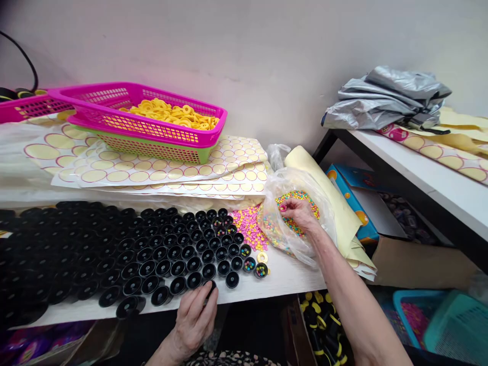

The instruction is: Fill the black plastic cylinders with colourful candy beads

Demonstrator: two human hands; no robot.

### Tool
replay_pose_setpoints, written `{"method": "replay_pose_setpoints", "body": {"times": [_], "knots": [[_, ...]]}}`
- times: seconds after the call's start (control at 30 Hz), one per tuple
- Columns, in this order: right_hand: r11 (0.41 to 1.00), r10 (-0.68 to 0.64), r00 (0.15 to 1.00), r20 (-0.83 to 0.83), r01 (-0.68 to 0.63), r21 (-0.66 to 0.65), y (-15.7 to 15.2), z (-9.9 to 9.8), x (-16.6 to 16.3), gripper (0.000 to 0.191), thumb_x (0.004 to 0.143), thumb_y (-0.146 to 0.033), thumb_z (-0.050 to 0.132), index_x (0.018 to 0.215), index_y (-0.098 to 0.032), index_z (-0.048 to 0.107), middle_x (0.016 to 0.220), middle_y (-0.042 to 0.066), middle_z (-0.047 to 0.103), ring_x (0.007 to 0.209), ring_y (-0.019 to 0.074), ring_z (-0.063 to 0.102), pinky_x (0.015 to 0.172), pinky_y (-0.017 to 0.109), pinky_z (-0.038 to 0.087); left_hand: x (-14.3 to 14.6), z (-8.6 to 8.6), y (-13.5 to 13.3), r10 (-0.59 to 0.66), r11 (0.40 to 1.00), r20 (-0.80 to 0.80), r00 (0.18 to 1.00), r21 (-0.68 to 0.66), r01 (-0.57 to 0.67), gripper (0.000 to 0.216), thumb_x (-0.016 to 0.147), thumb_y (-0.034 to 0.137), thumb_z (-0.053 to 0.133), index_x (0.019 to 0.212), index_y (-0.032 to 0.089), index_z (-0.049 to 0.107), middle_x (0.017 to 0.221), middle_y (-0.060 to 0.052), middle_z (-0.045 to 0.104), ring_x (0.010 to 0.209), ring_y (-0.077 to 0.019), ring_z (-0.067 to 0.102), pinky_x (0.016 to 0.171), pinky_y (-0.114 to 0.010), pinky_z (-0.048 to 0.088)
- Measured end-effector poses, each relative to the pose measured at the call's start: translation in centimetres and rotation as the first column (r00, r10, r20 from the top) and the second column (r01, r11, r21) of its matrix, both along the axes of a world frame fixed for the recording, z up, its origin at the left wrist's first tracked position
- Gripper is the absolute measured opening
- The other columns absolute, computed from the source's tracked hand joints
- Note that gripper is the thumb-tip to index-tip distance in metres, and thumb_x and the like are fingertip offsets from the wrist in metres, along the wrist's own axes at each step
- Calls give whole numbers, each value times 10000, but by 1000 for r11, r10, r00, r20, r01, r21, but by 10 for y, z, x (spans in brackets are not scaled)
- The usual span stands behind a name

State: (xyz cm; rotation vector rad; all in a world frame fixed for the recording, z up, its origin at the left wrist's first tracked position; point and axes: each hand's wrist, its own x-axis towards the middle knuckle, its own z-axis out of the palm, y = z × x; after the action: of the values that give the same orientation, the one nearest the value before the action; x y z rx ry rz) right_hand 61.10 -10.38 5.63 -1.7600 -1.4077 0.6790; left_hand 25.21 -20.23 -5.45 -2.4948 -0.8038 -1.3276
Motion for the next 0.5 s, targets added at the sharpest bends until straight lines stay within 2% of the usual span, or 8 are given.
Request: {"method": "replay_pose_setpoints", "body": {"times": [0.13,0.17,0.23,0.33,0.4,0.43,0.5], "knots": [[992,-23,946,-323,60,108,-6,18,-22,250,546,-282,729,751,-170,640,705,0,607,647,130,545,625,278,455,-1,0,0,2,1000,-26,1000,7,-1,356,747,59,547,1093,107,617,1309,-156,497,1076,-226,518,881,-352,466],[992,-5,933,-360,51,119,-5,24,-32,255,548,-271,740,767,-173,654,711,-1,610,650,127,541,628,276,449,-1,1,0,-2,1000,-30,1000,8,2,352,750,66,547,1093,108,616,1326,-157,481,1079,-224,516,878,-347,469],[993,69,943,-326,-32,117,2,34,-56,243,582,-264,727,802,-178,670,702,-7,603,645,122,526,619,267,431,-1,4,-1,-7,1000,-38,999,7,8,350,748,67,544,1090,100,614,1347,-162,458,1086,-226,512,872,-344,474],[972,225,965,-138,-213,94,21,38,-94,174,660,-248,648,817,-176,669,685,-11,587,636,121,505,602,259,404,-3,6,-1,-3,1000,-57,998,-7,3,352,744,56,541,1088,85,609,1358,-171,439,1097,-234,504,868,-349,477],[944,315,943,109,-323,65,35,35,-115,134,713,-210,571,804,-171,661,712,3,597,678,132,510,636,264,396,-4,4,-2,0,1000,-70,998,-16,-1,349,749,60,541,1091,83,607,1364,-173,431,1105,-235,499,875,-350,474],[927,351,892,286,-374,27,41,32,-123,140,733,-183,533,797,-169,656,743,16,607,718,143,512,660,269,390,-4,3,-2,0,1000,-74,997,-19,-1,348,752,66,542,1093,85,606,1366,-173,428,1108,-235,497,879,-351,471],[896,393,686,612,-434,-89,50,28,-137,177,748,-128,476,780,-165,647,798,47,614,791,172,499,685,283,369,-6,0,-3,-14,1000,-72,997,-21,12,350,754,76,546,1099,87,603,1368,-173,425,1115,-239,494,884,-356,468]]}}
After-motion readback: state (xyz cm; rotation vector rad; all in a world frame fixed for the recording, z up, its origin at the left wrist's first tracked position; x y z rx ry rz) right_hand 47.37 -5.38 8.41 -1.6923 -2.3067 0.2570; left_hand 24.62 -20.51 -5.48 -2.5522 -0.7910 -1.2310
